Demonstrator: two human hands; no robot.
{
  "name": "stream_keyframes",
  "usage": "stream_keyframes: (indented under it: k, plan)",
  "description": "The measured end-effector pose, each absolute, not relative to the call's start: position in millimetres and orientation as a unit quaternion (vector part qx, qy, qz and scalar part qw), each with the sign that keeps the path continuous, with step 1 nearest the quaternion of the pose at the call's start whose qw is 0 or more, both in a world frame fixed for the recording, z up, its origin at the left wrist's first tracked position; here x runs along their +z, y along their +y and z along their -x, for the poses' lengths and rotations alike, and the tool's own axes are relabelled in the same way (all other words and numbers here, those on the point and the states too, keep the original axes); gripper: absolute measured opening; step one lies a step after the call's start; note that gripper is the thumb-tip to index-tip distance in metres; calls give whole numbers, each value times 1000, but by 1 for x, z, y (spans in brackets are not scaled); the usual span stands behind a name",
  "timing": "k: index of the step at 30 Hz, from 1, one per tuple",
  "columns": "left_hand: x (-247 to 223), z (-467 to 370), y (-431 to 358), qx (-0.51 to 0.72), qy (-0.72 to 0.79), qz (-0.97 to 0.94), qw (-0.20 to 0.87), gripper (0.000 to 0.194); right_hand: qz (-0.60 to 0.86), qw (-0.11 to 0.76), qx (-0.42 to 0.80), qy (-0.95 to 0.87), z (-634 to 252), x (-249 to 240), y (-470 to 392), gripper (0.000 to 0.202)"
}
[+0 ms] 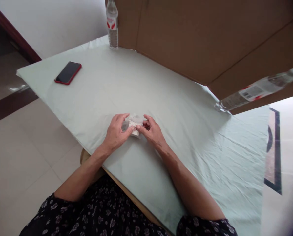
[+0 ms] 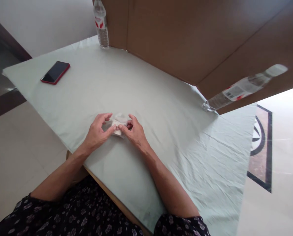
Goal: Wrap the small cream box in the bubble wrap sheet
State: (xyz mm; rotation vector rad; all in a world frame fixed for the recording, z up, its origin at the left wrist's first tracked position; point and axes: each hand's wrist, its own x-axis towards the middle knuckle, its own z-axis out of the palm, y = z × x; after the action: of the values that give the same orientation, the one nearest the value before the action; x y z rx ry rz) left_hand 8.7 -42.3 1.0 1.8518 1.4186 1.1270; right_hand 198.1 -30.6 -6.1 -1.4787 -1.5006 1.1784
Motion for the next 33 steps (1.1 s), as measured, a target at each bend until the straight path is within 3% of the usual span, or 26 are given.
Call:
stream_keyframes:
  k: [2,5,14,27,33]
  plan:
    - [2,-10,-48,419,498,-729,211,28,566,347,463,-588,-200,-5,-28,82]
    - [1,-15,-50,417,481,-752,172,20,564,337,464,-595,-204,-4,-24,80]
    - [-3,-17,-45,400,511,-735,197,23,569,292,421,-643,-209,2,12,47]
    - [-8,-18,-50,416,517,-721,201,24,542,311,437,-647,-191,-7,44,47]
    - [-8,-19,-51,417,522,-715,208,23,527,339,453,-634,-189,-2,43,32]
